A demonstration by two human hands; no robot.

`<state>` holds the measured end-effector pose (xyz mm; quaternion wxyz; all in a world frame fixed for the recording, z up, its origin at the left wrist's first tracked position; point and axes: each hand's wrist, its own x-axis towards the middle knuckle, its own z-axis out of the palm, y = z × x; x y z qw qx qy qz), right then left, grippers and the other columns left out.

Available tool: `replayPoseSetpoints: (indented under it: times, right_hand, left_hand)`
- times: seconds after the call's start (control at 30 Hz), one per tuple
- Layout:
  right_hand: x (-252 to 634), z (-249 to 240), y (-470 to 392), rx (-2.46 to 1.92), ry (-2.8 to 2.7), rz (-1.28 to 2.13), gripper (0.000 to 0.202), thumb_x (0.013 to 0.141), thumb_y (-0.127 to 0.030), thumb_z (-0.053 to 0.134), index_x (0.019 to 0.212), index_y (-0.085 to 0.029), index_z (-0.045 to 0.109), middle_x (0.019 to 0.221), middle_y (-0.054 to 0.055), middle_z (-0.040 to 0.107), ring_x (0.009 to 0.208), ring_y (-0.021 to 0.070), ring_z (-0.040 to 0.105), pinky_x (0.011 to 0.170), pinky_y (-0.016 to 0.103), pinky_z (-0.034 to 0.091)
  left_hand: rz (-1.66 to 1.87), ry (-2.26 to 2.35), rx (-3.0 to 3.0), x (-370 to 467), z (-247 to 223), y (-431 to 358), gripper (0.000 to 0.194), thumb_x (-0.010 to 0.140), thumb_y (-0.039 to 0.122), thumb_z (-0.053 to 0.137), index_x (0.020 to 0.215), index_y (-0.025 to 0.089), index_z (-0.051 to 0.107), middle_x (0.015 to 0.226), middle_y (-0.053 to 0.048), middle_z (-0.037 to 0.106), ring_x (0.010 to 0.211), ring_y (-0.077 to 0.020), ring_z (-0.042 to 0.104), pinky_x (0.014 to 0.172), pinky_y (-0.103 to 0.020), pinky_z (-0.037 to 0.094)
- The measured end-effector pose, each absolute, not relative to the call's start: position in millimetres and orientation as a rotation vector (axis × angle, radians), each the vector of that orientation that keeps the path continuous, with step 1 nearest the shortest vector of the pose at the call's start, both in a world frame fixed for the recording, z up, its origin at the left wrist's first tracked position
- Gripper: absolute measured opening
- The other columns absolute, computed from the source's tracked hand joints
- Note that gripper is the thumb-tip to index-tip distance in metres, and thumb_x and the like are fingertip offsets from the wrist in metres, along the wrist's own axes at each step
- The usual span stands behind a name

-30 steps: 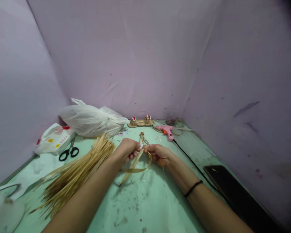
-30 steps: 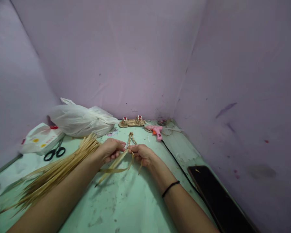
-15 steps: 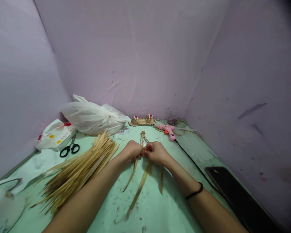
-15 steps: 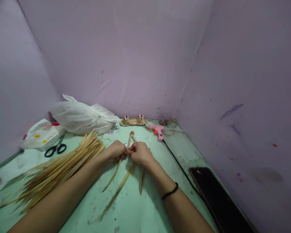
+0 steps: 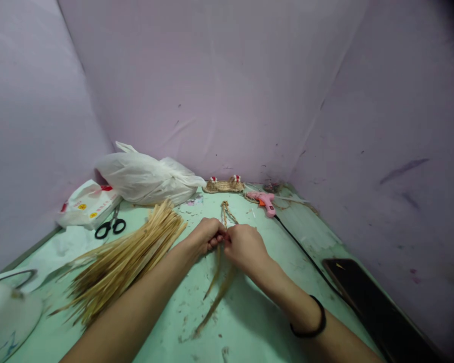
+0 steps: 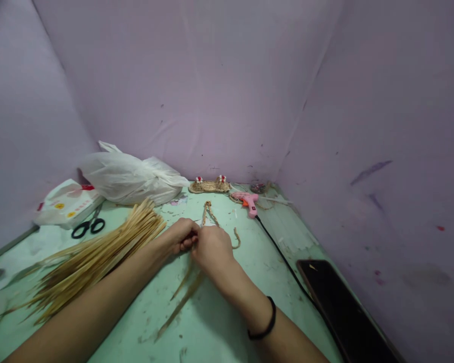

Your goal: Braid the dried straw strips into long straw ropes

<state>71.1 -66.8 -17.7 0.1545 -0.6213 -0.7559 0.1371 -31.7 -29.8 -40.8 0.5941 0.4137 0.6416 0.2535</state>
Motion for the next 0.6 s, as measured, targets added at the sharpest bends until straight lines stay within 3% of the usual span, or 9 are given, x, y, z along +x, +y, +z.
replayPoseSetpoints:
  times: [0.17,0.27,0.47,0.53,0.6]
  right_hand:
    - [78,-18,-62,-1.689,-2.256,0.483,0.011,0.064,-0.020,0.055,0.060,-0.015,0.065,0.059,0.009,0.061,0.057,0.0170,0.053,0.050,0.026,0.028]
    - [97,-16,-43,-1.617,-2.019,0.818,0.015,0.065,-0.027,0.058,0.056,-0.015,0.061,0.053,0.005,0.057,0.054,0.0138,0.050,0.049,0.023,0.032]
    - [100,-16,-32,-1.408,-1.139,1.656,0.005,0.070,-0.010,0.049,0.067,-0.012,0.053,0.063,0.004,0.056,0.056,0.0098,0.053,0.056,0.022,0.044]
    - [92,-21,-36,-1.360,-1.105,1.821,0.009,0.069,-0.007,0.047,0.062,-0.012,0.051,0.054,0.002,0.052,0.047,0.0077,0.049,0.049,0.020,0.042]
    - [86,-27,-38,-1.384,-1.173,1.818,0.013,0.067,-0.007,0.047,0.055,-0.012,0.049,0.044,-0.002,0.044,0.038,0.0047,0.038,0.038,0.016,0.032]
  left_hand:
    - [0.595,1.418,1.053,-44,-44,-27,0.010,0.049,0.014,0.050,0.044,0.014,0.041,0.034,0.005,0.035,0.029,-0.0024,0.026,0.031,-0.017,0.013]
    - [0.565,1.336,1.134,-50,-41,-25,0.011,0.050,0.017,0.056,0.048,0.013,0.045,0.036,0.006,0.036,0.029,-0.0023,0.025,0.031,-0.018,0.011]
    - [0.555,1.239,1.140,-53,-40,-22,0.014,0.050,0.022,0.059,0.050,0.013,0.048,0.039,0.006,0.037,0.030,-0.0019,0.024,0.031,-0.018,0.009]
    - [0.557,1.257,1.152,-53,-41,-22,0.012,0.050,0.022,0.057,0.051,0.013,0.050,0.039,0.006,0.037,0.030,-0.0024,0.024,0.032,-0.018,0.009]
    - [0.533,1.291,1.176,-53,-41,-24,0.011,0.049,0.021,0.056,0.053,0.012,0.053,0.038,0.006,0.037,0.031,-0.0030,0.024,0.032,-0.019,0.010]
